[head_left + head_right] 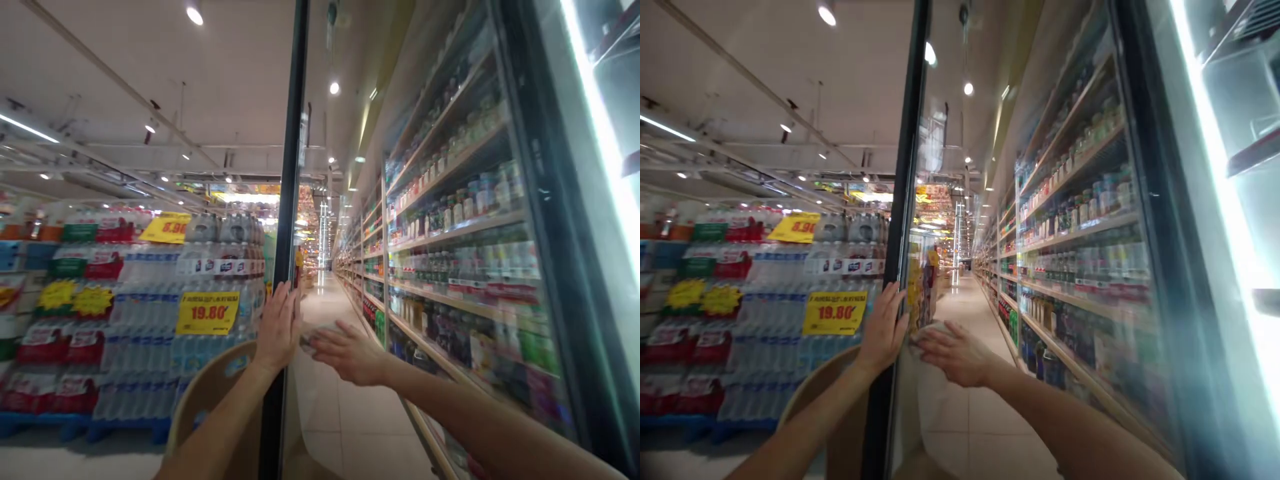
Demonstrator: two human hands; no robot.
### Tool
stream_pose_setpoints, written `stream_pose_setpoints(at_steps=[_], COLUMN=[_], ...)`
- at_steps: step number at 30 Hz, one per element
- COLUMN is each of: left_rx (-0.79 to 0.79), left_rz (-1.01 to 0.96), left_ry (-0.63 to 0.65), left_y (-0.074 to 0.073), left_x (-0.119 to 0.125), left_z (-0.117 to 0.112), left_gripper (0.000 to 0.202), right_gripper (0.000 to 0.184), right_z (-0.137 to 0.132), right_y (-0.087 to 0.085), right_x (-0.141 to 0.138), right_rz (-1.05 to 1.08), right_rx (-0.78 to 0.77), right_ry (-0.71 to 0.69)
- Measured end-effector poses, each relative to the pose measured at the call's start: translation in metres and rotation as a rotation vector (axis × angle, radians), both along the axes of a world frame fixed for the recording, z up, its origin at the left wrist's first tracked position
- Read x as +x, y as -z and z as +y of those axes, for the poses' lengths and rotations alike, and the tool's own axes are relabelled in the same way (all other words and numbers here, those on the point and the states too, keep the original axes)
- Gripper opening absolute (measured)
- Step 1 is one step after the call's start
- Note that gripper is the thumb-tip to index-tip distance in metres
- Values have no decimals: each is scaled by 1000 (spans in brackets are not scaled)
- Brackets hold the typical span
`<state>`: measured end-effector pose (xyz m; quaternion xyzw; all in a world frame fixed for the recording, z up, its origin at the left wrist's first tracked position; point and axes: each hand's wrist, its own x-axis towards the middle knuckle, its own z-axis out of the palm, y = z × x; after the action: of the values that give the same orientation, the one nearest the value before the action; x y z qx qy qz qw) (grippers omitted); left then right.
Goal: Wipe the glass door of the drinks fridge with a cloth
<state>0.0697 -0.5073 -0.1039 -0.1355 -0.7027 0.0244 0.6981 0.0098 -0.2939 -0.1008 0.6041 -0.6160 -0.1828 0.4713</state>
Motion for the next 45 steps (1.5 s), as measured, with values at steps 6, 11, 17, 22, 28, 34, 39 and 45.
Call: stream_pose_setpoints(at_steps=[6, 11, 17, 22, 28, 34, 39, 45], left_rx=[25, 24, 31, -43, -63, -29, -81, -70], left_rz=[6, 11, 34, -24, -154, -45, 34, 49], left_ry=[72, 91, 57, 26, -19, -85, -140, -127], left_y=[1, 2, 5, 7, 6, 6, 8, 8], left_x=[3, 3, 1, 1, -12, -19, -16, -21], left_z=[2, 5, 6, 21, 35, 39, 40, 39], left_gripper=[45, 47, 46, 51, 53, 56, 63, 67], right_gripper=[49, 47, 47, 51, 48, 53, 55, 48], right_z=[-18, -26, -33, -15, 47, 81, 109, 134], right_y=[-91, 29, 40, 48, 48, -19, 47, -25], right_x=[1, 10, 9, 6, -5, -8, -5, -17], right_rz=[-147, -134, -163, -170, -54, -56, -74, -69], right_rx=[-696, -109, -221, -300, -84, -688, -76, -987], right_ry=[177, -33, -49, -11, 6, 249, 83, 339])
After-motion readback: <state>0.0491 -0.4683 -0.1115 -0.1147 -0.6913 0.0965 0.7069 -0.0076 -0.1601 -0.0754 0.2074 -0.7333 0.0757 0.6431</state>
